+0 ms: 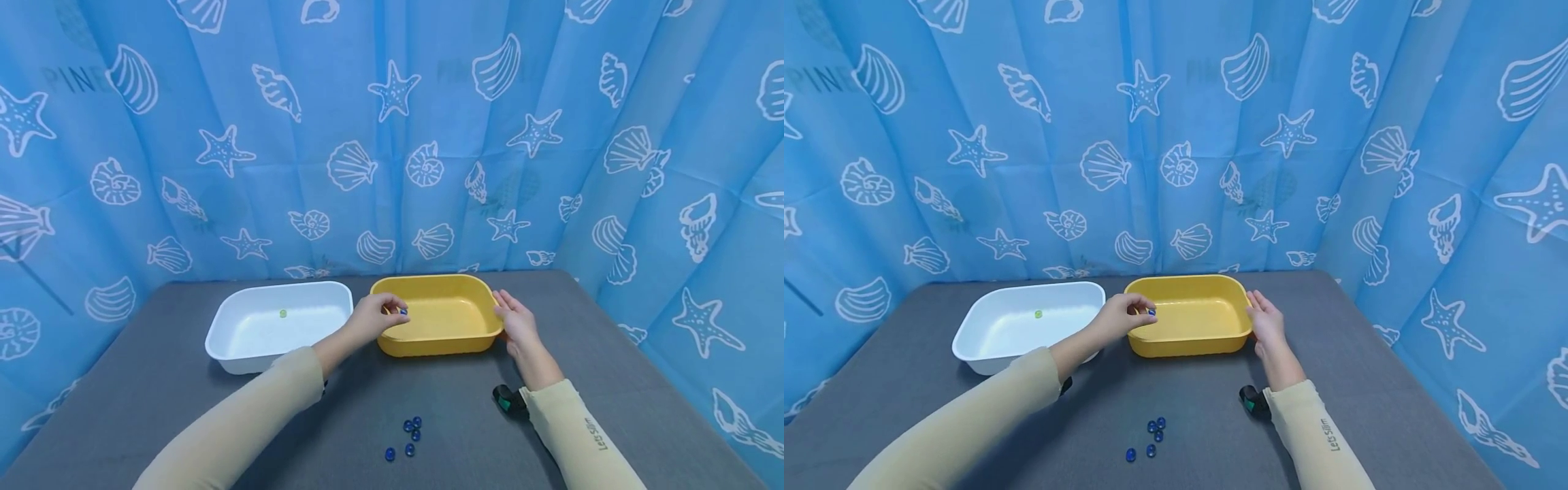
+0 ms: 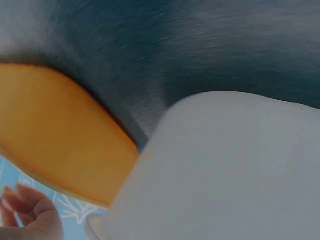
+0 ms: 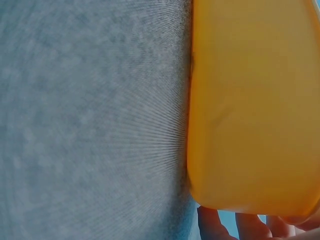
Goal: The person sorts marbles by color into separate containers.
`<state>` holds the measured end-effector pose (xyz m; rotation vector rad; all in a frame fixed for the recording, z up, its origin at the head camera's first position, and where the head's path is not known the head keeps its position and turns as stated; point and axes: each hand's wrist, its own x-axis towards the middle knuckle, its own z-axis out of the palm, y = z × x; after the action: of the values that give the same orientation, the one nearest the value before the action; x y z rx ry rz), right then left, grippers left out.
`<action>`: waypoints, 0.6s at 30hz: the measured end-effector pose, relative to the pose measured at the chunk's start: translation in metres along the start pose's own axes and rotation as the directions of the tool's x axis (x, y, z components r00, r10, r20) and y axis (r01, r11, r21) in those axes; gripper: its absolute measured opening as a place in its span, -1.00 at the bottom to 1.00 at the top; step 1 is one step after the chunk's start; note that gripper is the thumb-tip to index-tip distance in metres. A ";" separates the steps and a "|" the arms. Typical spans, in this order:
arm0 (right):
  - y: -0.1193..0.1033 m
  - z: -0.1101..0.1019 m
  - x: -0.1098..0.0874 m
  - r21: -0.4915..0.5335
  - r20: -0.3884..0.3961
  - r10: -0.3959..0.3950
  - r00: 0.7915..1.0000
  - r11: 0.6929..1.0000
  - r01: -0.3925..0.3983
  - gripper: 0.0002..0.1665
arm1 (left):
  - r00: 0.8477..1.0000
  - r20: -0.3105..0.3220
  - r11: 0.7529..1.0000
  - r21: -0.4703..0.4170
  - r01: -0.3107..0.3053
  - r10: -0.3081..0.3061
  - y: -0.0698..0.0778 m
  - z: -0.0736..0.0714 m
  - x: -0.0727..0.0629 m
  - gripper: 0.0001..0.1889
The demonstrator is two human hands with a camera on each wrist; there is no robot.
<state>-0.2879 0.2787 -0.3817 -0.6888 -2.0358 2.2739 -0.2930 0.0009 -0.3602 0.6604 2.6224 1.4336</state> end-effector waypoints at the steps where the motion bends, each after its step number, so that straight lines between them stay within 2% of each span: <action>1: 0.000 0.000 0.000 0.002 0.001 0.000 1.000 1.000 0.000 -0.36 | 1.000 -0.002 1.000 -0.003 0.018 -0.018 0.000 0.001 0.003 -0.75; 7: -0.001 0.001 0.000 0.008 0.012 -0.003 1.000 1.000 0.003 -0.36 | 0.995 0.016 0.995 -0.028 0.099 -0.098 -0.004 0.011 0.022 -0.76; 10: 0.000 0.001 0.000 -0.002 0.012 -0.002 1.000 1.000 0.002 -0.36 | 0.986 -0.010 0.984 -0.054 0.168 -0.169 -0.006 0.018 0.031 -0.78; 12: -0.001 0.002 0.000 -0.007 0.013 -0.002 1.000 1.000 0.002 -0.36 | 0.970 -0.037 0.966 -0.107 0.234 -0.239 -0.005 0.025 0.037 -0.78; 15: -0.001 0.001 0.000 -0.013 0.018 -0.004 1.000 1.000 0.004 -0.35 | 0.930 -0.068 0.922 -0.175 0.346 -0.362 -0.004 0.035 0.043 -0.80; 18: -0.001 0.000 -0.001 -0.014 0.024 -0.005 1.000 1.000 0.005 -0.35 | 0.893 -0.053 0.880 -0.206 0.429 -0.447 -0.007 0.045 0.049 -0.83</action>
<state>-0.2876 0.2786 -0.3806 -0.6601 -2.0630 2.2782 -0.3274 0.0529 -0.3845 -0.0348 2.4361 1.5636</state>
